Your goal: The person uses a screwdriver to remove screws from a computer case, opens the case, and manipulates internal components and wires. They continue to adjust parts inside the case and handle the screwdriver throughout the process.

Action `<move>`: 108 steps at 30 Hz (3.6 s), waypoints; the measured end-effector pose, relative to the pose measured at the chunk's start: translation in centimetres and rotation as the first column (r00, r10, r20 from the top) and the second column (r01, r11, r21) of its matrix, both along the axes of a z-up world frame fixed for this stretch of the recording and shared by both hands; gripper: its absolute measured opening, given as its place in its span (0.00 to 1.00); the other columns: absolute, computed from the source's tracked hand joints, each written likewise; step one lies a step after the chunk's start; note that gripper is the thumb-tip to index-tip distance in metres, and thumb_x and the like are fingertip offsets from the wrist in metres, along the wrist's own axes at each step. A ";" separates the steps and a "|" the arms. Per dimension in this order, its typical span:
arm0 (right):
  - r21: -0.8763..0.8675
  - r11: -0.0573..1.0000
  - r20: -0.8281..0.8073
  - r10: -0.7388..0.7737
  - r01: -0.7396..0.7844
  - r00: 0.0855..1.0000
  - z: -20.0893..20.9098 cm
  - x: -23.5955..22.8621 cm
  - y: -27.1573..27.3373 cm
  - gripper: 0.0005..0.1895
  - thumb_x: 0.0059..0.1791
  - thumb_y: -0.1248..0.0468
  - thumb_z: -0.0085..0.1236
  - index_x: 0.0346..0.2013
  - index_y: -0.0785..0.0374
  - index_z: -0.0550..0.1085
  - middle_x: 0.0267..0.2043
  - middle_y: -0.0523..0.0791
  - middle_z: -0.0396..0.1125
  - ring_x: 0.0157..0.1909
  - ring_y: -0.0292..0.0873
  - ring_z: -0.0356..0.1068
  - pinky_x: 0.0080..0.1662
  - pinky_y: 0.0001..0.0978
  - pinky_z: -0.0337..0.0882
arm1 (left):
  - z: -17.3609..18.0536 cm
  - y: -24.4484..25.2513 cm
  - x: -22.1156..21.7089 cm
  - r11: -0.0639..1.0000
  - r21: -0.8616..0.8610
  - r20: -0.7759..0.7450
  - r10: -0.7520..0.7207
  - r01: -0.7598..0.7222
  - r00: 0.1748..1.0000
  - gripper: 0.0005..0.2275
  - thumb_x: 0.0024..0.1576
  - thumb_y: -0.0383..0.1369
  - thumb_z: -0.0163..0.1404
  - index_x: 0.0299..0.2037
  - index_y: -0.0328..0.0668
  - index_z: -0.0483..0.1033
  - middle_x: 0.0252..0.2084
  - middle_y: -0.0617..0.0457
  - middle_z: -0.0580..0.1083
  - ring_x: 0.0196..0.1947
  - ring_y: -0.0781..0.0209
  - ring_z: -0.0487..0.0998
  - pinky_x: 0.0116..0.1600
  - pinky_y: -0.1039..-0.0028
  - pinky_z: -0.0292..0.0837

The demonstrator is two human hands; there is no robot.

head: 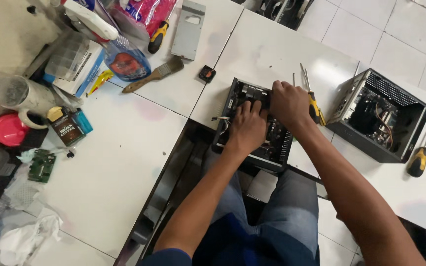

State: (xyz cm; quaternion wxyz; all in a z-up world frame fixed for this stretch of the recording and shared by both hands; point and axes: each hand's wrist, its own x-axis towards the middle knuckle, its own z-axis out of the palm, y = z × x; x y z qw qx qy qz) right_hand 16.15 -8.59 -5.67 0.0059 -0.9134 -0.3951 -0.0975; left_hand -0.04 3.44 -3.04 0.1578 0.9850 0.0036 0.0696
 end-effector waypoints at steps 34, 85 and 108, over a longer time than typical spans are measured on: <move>0.005 0.995 -0.103 0.103 -0.103 0.989 5.6 -1.1 0.4 0.08 0.55 0.62 0.55 0.38 0.62 0.79 0.34 0.52 0.78 0.35 0.65 0.80 0.37 0.55 0.80 | 2.9 1.4 1.4 0.944 0.036 0.139 0.319 -0.327 0.938 0.30 0.59 0.37 0.61 0.67 0.30 0.65 0.68 0.35 0.64 0.71 0.39 0.64 0.61 0.56 0.74; 0.437 0.888 -0.450 0.077 0.145 0.890 3.1 0.7 -1.8 0.22 0.64 0.47 0.51 0.34 0.51 0.84 0.25 0.49 0.72 0.41 0.64 0.75 0.43 0.54 0.73 | 3.9 0.3 2.9 0.873 -0.298 0.275 0.467 -0.387 0.840 0.08 0.68 0.25 0.51 0.53 0.37 0.65 0.61 0.31 0.69 0.64 0.33 0.73 0.52 0.48 0.82; 0.405 0.885 -0.614 0.079 0.228 0.785 4.8 -2.8 -5.1 0.10 0.58 0.53 0.64 0.48 0.53 0.85 0.35 0.51 0.78 0.43 0.56 0.79 0.45 0.44 0.79 | 1.9 4.0 1.1 0.994 -0.110 0.153 0.031 -0.014 0.988 0.16 0.56 0.41 0.66 0.49 0.47 0.80 0.55 0.49 0.62 0.50 0.41 0.76 0.44 0.54 0.81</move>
